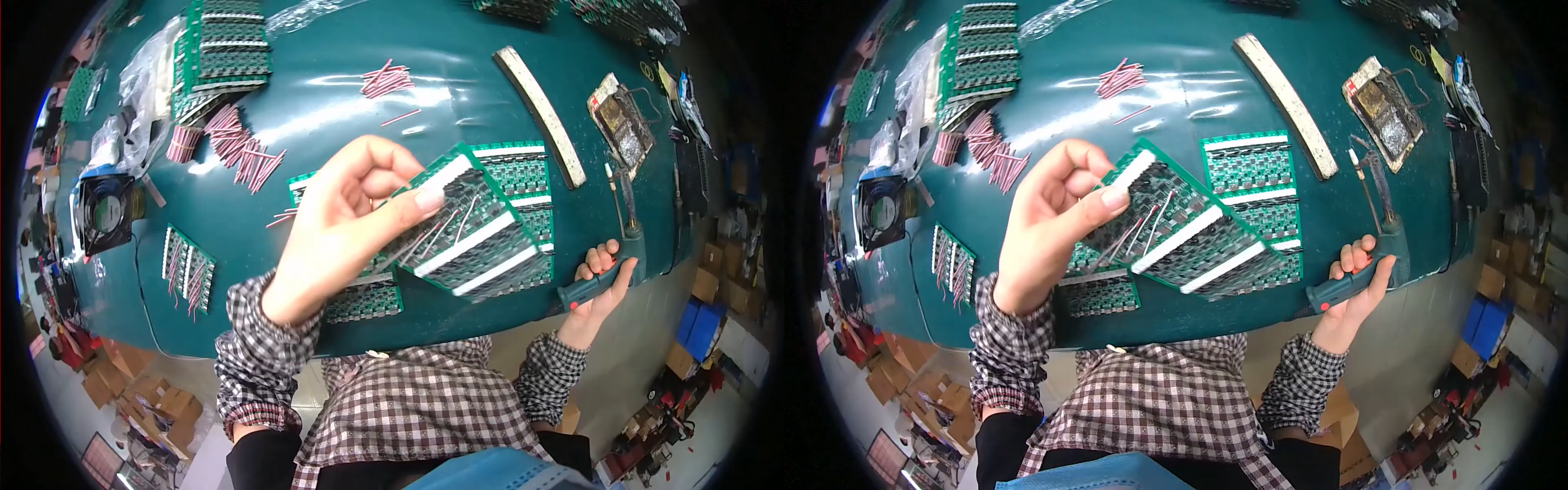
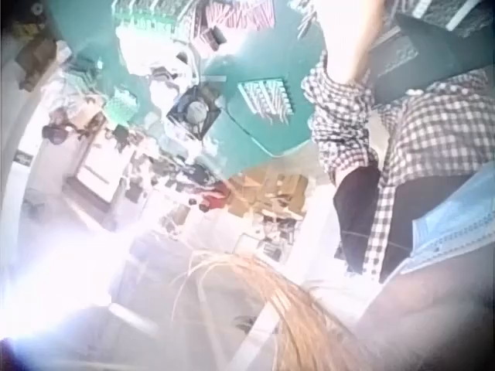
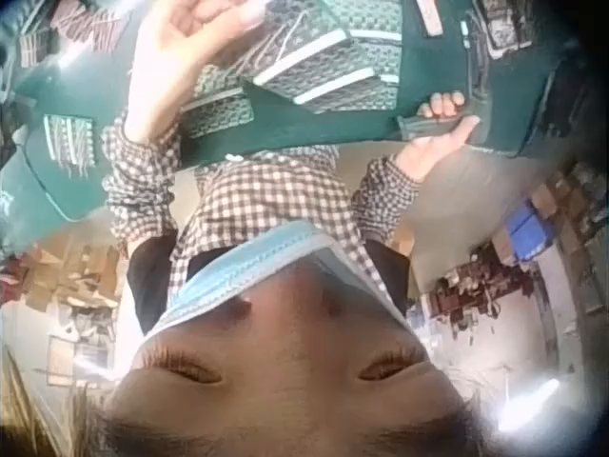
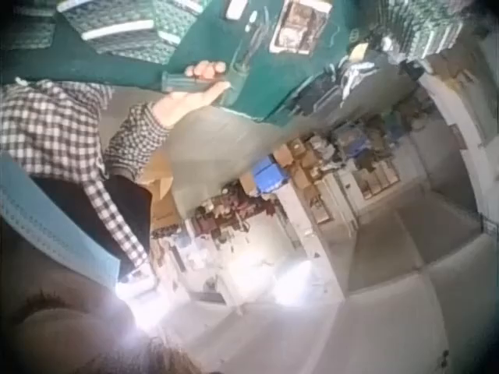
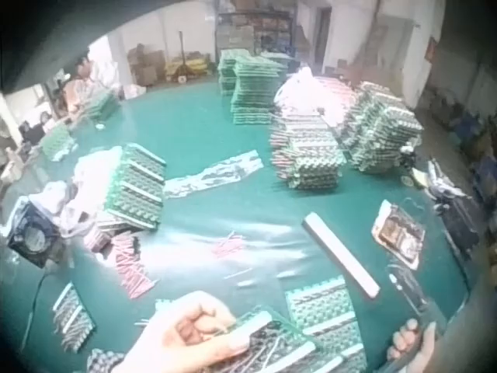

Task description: The person inserts wires into circuit boards and solders them using a soldering iron.

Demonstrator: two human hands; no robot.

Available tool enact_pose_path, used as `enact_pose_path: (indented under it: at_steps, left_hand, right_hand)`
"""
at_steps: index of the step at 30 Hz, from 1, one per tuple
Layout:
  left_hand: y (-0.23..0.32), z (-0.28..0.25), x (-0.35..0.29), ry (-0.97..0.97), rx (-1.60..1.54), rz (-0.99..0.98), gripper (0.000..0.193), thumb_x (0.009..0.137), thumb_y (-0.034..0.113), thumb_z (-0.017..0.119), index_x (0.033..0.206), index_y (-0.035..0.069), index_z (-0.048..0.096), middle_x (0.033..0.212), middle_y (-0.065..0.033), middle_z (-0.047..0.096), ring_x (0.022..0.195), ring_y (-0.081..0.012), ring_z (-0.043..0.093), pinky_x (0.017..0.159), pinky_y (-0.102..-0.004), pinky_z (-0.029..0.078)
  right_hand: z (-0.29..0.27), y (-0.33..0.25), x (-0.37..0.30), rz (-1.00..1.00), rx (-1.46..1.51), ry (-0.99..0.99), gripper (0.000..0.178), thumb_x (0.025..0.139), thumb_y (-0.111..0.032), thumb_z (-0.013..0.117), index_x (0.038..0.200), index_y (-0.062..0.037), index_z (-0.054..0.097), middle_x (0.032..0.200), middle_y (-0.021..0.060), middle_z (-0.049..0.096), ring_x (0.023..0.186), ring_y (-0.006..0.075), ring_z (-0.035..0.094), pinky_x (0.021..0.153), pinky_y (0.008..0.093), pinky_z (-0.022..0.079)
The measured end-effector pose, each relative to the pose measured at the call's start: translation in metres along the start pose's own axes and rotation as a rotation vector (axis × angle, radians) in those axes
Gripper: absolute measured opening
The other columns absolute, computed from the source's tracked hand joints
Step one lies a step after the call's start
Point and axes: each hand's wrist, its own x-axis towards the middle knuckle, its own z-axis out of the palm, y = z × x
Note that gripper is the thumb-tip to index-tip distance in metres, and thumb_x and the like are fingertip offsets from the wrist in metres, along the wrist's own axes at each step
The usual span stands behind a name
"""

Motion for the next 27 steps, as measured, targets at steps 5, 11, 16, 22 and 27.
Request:
enact_pose_path:
  at_steps: [5,11,16,22,27]
  left_hand:
    - [-0.017,-0.008,-0.041,0.119,-0.253,0.066,0.018,0.082,0.003,0.057,0.096,0.002,0.045,0.086,-0.0041,0.059,0.08,-0.0072,0.055,0.072,-0.019,0.044]
    - [-0.026,-0.015,-0.07,0.117,-0.394,0.079,0.02,0.082,0.001,0.057,0.097,0.004,0.045,0.087,-0.0029,0.057,0.079,-0.0058,0.053,0.07,-0.0184,0.042]
    - [-0.031,-0.018,-0.078,0.132,-0.49,0.103,0.02,0.082,0.001,0.056,0.098,0.004,0.044,0.089,-0.0036,0.057,0.081,-0.006,0.053,0.071,-0.0188,0.041]
    - [-0.037,-0.02,-0.084,0.121,-0.516,0.102,0.019,0.083,0.001,0.055,0.097,0.003,0.044,0.09,-0.0053,0.059,0.082,-0.007,0.054,0.073,-0.0198,0.041]
    - [-0.036,-0.02,-0.086,0.134,-0.517,0.079,0.018,0.083,0.002,0.055,0.096,0.003,0.044,0.091,-0.0059,0.059,0.083,-0.0074,0.054,0.073,-0.0203,0.042]
  right_hand:
    - [0.003,-0.002,-0.002,-0.028,-0.034,0.021,0.032,0.089,-0.035,0.047,0.096,-0.0038,0.041,0.07,-0.0001,0.039,0.064,0.01,0.042,0.055,0.0215,0.044]
    - [0.005,-0.002,-0.001,-0.01,-0.042,-0.016,0.034,0.089,-0.036,0.047,0.097,-0.003,0.043,0.072,0.0015,0.044,0.068,0.0115,0.046,0.056,0.0237,0.047]
    - [0.006,-0.002,0.0,-0.005,-0.062,-0.017,0.034,0.089,-0.035,0.048,0.097,-0.0026,0.043,0.072,0.0017,0.045,0.068,0.0118,0.045,0.056,0.0234,0.047]
    - [0.007,-0.001,-0.001,-0.006,-0.066,-0.008,0.034,0.089,-0.034,0.048,0.097,-0.0017,0.043,0.073,0.0027,0.045,0.068,0.0122,0.045,0.057,0.0236,0.047]
    - [0.005,-0.001,0.0,-0.008,-0.068,-0.019,0.034,0.088,-0.033,0.049,0.097,-0.0011,0.043,0.072,0.0032,0.046,0.068,0.0125,0.045,0.057,0.0236,0.047]
